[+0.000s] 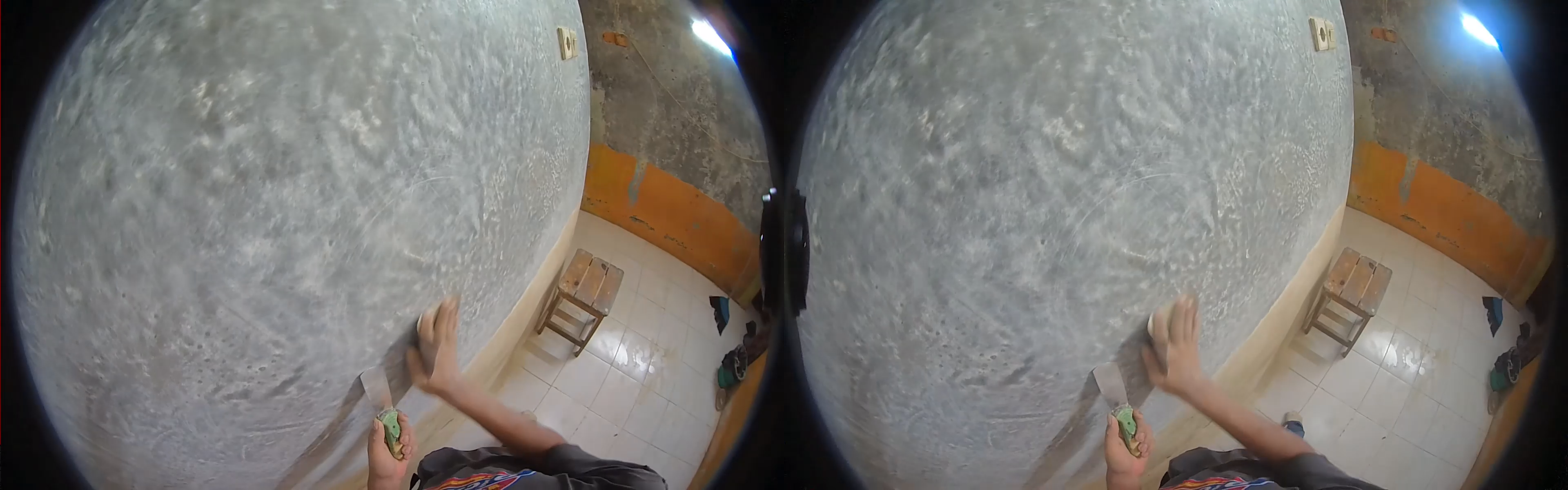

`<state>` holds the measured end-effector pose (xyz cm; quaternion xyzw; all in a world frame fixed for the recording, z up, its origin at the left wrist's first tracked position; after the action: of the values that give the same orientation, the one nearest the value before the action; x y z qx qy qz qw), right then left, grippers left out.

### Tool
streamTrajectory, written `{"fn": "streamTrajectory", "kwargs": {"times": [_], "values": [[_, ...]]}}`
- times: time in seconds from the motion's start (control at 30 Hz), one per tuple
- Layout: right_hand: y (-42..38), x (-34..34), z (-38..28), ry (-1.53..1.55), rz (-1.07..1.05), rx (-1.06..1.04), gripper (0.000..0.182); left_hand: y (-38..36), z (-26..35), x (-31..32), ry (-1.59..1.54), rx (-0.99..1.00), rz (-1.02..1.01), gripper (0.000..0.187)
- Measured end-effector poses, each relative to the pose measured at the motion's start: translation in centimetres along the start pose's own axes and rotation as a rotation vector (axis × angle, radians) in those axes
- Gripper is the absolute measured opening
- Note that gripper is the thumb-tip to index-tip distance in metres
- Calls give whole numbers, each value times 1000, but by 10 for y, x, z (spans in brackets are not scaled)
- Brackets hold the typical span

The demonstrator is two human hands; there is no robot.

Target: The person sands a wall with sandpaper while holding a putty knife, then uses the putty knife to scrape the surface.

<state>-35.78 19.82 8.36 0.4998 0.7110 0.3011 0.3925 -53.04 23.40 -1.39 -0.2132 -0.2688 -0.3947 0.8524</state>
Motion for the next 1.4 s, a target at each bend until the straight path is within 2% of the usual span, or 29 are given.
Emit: {"fn": "streamTrajectory", "kwargs": {"times": [0.1,0.2,0.27,0.37,0.4,0.47,0.5,0.6,0.67,0.73,0.77,0.83,0.87,0.97,1.07,1.23,1.3,1.37,1.4], "values": [[89,-55,16,-39,121,47,71,14,-5,16,45,13,17,52],[103,-73,40,-19,186,62,65,28,-18,25,48,53,79,53],[58,-41,49,-79,16,-77,59,41,-26,44,-12,74,51,53],[-9,-9,78,-46,-233,-123,57,58,-45,63,-92,62,85,53],[9,-17,81,-33,-233,-132,57,64,-50,69,-91,75,92,53],[80,-61,94,-84,-89,-40,58,75,-60,82,-31,70,77,55],[111,-80,98,-92,17,-85,57,78,-63,89,-34,72,86,55],[163,-111,98,-50,55,-16,57,89,-72,116,-15,94,60,57],[131,-97,113,-71,29,-76,58,96,-82,125,-76,74,57,56],[68,-63,132,-91,-133,-143,59,102,-91,133,-94,73,70,55],[49,-64,140,-86,-132,-141,59,104,-95,136,-108,69,77,55],[39,-58,149,-108,-282,-67,57,108,-98,143,-90,60,70,54],[47,-64,155,-112,-195,-56,57,110,-99,145,-82,49,62,54],[138,-117,144,-160,25,-54,58,108,-96,148,-62,30,52,54],[170,-134,143,-174,64,-10,58,111,-93,154,-79,6,28,54],[58,-92,163,-103,-4,-40,61,117,-95,154,-37,12,-8,52],[37,-79,180,-55,-127,71,65,120,-98,151,-13,13,-16,52],[87,-105,179,-104,52,-19,68,120,-99,151,3,6,-17,53],[122,-121,182,-107,79,-1,69,120,-99,151,-2,-4,-17,53]]}}
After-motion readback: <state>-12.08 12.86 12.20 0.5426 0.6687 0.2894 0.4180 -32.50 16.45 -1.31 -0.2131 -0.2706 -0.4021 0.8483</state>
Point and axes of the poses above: each hand's wrist, its own y-axis towards the middle knuckle, its own x-axis out of the palm, z = x × y, the point moved 10 cm from there along y, towards the middle knuckle, and after that the axes turned 1 degree about x, right-handed, at the moved point
